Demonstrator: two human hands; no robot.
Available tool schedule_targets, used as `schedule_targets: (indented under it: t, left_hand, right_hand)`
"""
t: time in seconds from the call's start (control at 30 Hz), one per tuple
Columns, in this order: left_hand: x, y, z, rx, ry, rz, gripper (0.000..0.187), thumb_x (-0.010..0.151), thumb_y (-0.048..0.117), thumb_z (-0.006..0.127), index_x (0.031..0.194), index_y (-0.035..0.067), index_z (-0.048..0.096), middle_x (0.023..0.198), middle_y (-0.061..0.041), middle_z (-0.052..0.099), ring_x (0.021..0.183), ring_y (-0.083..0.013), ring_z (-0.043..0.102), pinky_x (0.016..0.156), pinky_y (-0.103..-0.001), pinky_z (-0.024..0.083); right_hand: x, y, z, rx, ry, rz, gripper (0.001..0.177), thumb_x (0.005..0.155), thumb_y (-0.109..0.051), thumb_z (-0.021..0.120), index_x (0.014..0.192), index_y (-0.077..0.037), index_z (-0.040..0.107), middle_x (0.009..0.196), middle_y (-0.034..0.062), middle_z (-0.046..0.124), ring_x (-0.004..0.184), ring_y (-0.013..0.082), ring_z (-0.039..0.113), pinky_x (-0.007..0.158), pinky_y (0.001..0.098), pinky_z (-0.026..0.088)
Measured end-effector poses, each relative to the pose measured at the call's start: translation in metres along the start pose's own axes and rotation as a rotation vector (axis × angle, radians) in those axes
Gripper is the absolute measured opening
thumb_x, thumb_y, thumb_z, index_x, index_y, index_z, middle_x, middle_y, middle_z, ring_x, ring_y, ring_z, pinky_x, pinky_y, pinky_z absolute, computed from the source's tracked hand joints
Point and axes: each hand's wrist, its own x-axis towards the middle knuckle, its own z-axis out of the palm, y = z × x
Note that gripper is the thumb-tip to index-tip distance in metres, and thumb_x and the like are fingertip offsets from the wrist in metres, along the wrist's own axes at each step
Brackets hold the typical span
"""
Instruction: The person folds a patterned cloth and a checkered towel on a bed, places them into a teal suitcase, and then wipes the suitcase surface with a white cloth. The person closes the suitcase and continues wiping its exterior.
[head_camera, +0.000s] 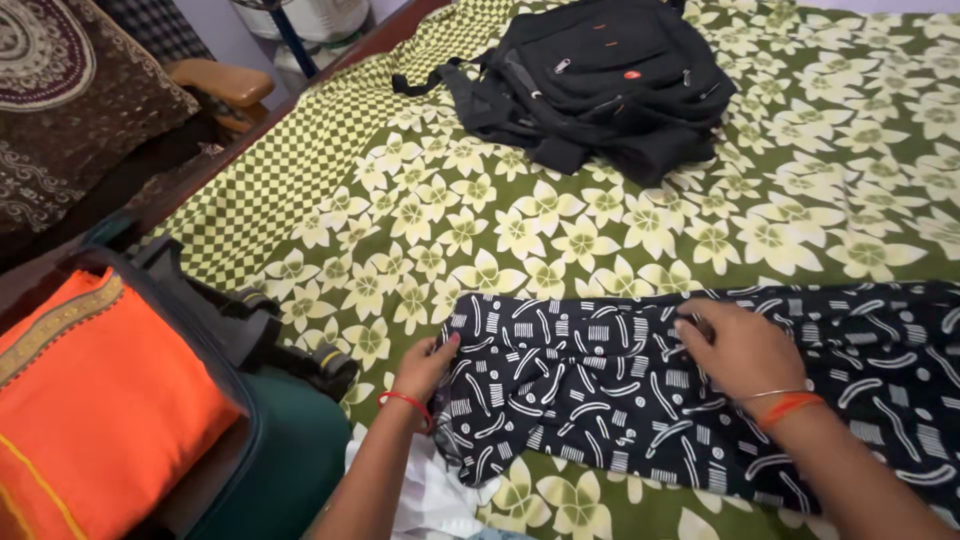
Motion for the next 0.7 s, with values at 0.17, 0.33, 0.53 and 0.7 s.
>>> schedule_targets:
  t: [0.17, 0.33, 0.53, 0.7]
  left_hand:
    - [0.009, 0.003, 0.016, 0.012, 0.083, 0.273, 0.029, 0.092, 0.03, 0.073, 0.103, 0.003, 0.069, 0.084, 0.002, 0.07, 0.07, -0.0071, 0.059, 0.061, -0.025, 0.048]
    - [-0.003, 0.033, 0.013, 0.291, 0.358, 0.377, 0.029, 0.099, 0.032, 0.062, 0.102, 0.005, 0.073, 0.079, -0.005, 0.073, 0.071, -0.0135, 0.067, 0.067, -0.029, 0.052]
    - [-0.025, 0.057, 0.003, 0.466, 0.173, 0.028, 0.057, 0.083, 0.059, 0.071, 0.103, 0.006, 0.075, 0.088, -0.012, 0.076, 0.082, -0.0267, 0.071, 0.076, -0.037, 0.054]
    - [-0.094, 0.079, -0.01, 0.794, -0.037, -0.031, 0.073, 0.062, 0.062, 0.087, 0.108, 0.007, 0.073, 0.101, -0.016, 0.074, 0.094, -0.0303, 0.072, 0.087, -0.039, 0.056]
  right_hand:
    - [0.029, -0.027, 0.041, -0.088, 0.231, -0.516, 0.029, 0.083, -0.039, 0.072, 0.097, -0.014, 0.077, 0.102, 0.0081, 0.071, 0.101, 0.0312, 0.065, 0.094, 0.0485, 0.049]
    - [0.07, -0.027, 0.049, 0.063, 0.31, -0.397, 0.026, 0.094, -0.037, 0.068, 0.103, -0.013, 0.075, 0.115, 0.0059, 0.07, 0.113, 0.0306, 0.063, 0.101, 0.0496, 0.046]
    - [0.047, -0.03, 0.049, -0.166, 0.38, -0.356, 0.046, 0.089, -0.04, 0.068, 0.123, -0.009, 0.067, 0.136, 0.0196, 0.057, 0.126, 0.0371, 0.053, 0.103, 0.0529, 0.039]
    - [-0.046, -0.038, 0.069, 0.089, 0.118, -0.52, 0.049, 0.083, -0.044, 0.069, 0.114, -0.006, 0.062, 0.135, 0.0159, 0.055, 0.129, 0.0358, 0.049, 0.111, 0.0489, 0.037]
